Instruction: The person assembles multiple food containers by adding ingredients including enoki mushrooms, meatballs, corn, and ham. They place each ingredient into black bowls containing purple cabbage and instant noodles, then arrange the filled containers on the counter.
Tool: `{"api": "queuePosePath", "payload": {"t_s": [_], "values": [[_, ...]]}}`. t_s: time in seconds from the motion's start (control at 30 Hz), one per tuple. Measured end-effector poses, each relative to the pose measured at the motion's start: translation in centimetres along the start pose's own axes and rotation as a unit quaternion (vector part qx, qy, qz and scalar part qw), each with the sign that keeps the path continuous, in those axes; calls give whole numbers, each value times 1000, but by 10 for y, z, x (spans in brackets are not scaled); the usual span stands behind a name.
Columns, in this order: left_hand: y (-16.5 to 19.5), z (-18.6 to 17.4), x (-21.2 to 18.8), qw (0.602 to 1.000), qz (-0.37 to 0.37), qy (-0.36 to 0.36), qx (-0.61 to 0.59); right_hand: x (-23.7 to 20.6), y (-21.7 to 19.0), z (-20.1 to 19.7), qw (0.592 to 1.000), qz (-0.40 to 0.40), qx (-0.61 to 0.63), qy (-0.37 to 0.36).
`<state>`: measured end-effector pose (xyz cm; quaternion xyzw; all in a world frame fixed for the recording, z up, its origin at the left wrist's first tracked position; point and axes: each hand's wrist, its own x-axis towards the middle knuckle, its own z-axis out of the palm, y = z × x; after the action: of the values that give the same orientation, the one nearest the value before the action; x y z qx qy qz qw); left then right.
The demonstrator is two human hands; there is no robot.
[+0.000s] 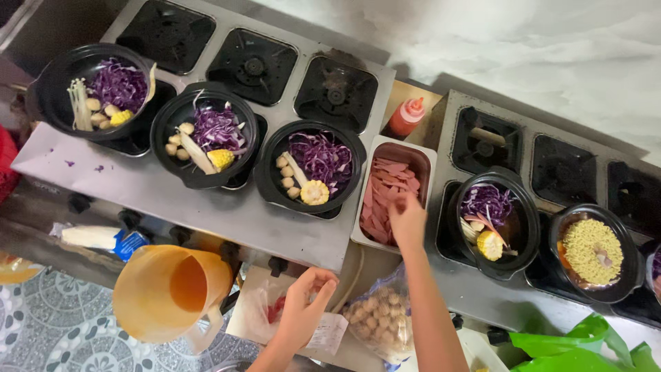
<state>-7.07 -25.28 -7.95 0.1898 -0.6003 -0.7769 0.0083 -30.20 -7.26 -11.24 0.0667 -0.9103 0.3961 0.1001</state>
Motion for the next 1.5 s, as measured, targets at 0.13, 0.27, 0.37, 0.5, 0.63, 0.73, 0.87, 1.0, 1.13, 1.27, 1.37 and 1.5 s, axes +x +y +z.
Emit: {"api": "queuePosePath", "payload": {"t_s": [0.13,0.27,0.37,0.5,0.63,0.73,0.87,1.0,1.13,1.27,1.37,1.5], "values": [[-5,-6,-2,1000,8,2,-8,-1,-11,-17,997,-28,57,48],[-1,-9,-3,1000,-13,15,-3,5,-43,-31,974,-18,226,13],[3,-14,-2,999,8,18,-26,16,-75,-14,948,-51,312,-47],[2,-33,1,998,20,37,39,33,-113,36,947,-23,279,-159],[-8,-55,-2,997,33,53,54,30,-127,73,958,-70,147,-237],[-13,-69,-7,998,-12,64,16,19,-131,81,964,-100,44,-244],[-16,-77,-11,998,-27,50,-18,7,-138,74,954,-261,6,-148],[-31,-79,-17,999,-22,38,-6,-13,-143,57,963,-244,75,-88],[-54,-76,-20,1000,11,22,-4,-69,-133,19,974,-169,122,-93],[-66,-71,-32,998,33,7,59,-145,-116,-21,976,-154,105,-112],[-70,-63,-41,992,-102,-15,73,-192,-100,-44,982,-113,81,-126],[-76,-57,-50,990,12,-33,139,-235,-74,-51,983,70,111,-129]]}}
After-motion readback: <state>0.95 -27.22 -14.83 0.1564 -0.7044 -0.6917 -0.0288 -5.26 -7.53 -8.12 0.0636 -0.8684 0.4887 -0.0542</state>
